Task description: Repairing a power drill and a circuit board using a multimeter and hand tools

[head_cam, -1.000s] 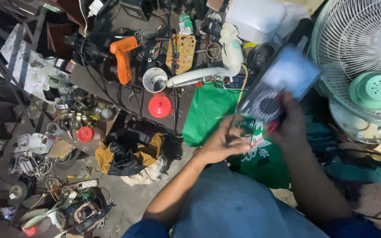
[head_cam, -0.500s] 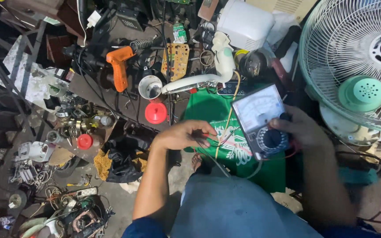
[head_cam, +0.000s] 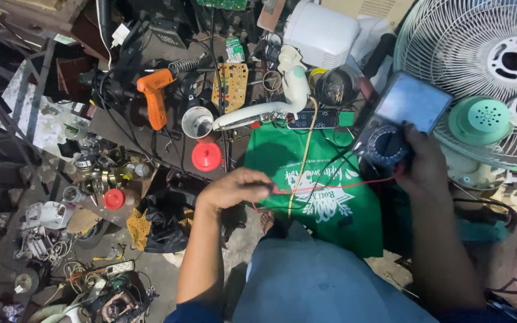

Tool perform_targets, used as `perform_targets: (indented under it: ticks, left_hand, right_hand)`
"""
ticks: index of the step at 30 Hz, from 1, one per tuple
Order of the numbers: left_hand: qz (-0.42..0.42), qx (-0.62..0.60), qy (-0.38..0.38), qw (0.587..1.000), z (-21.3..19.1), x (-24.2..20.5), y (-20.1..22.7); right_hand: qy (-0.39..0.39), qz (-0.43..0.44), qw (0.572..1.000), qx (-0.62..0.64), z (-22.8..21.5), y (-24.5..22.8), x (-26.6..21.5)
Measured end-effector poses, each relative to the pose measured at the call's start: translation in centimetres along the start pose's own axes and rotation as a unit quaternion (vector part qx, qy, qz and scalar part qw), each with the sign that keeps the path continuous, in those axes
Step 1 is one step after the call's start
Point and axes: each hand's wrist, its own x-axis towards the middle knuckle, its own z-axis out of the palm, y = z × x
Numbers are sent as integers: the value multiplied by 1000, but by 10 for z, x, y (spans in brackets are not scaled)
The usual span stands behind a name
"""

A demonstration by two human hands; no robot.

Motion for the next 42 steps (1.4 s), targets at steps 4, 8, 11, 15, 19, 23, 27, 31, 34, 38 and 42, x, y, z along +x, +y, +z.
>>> perform_targets:
  ticks: [4,8,11,15,19,23,27,31,34,38,42]
  left_hand:
    - [-78,205,103,970,14,28,-12]
    - [-75,277,202,936,35,55,-5]
    - [-58,288,242,925,48,68,25]
    - [-60,330,279,900,75,75,50]
    - [-42,290,329,898,79,74,44]
    - [20,262,356,897,100,74,58]
    - [29,280,324,903,115,75,66]
    - [8,254,294,922,107,66,54]
    - [49,231,226,945,94,62,31]
    - [27,62,87,994,64,68,-23]
    - [-72,23,28,997,29,67,-29]
  right_hand:
    - [-14,55,989,135,-20,6,7]
    - [-141,155,970,-123,-54,18,16]
    - [-323,130,857,-380,20,-20,-23]
    - [-420,11,719,-553,35,-3,-39]
    - [-362,6,779,-511,46,-24,-44]
    - [-374,-9,711,-596,40,-15,-40]
    - [-238,-32,748,-619,40,-4,-31]
    - [-129,-14,844,-520,35,4,-16]
    - [-69,21,936,-344,6,20,6]
    - [-89,39,995,-16,-62,45,44]
    - [-168,2,978,123,-119,50,72]
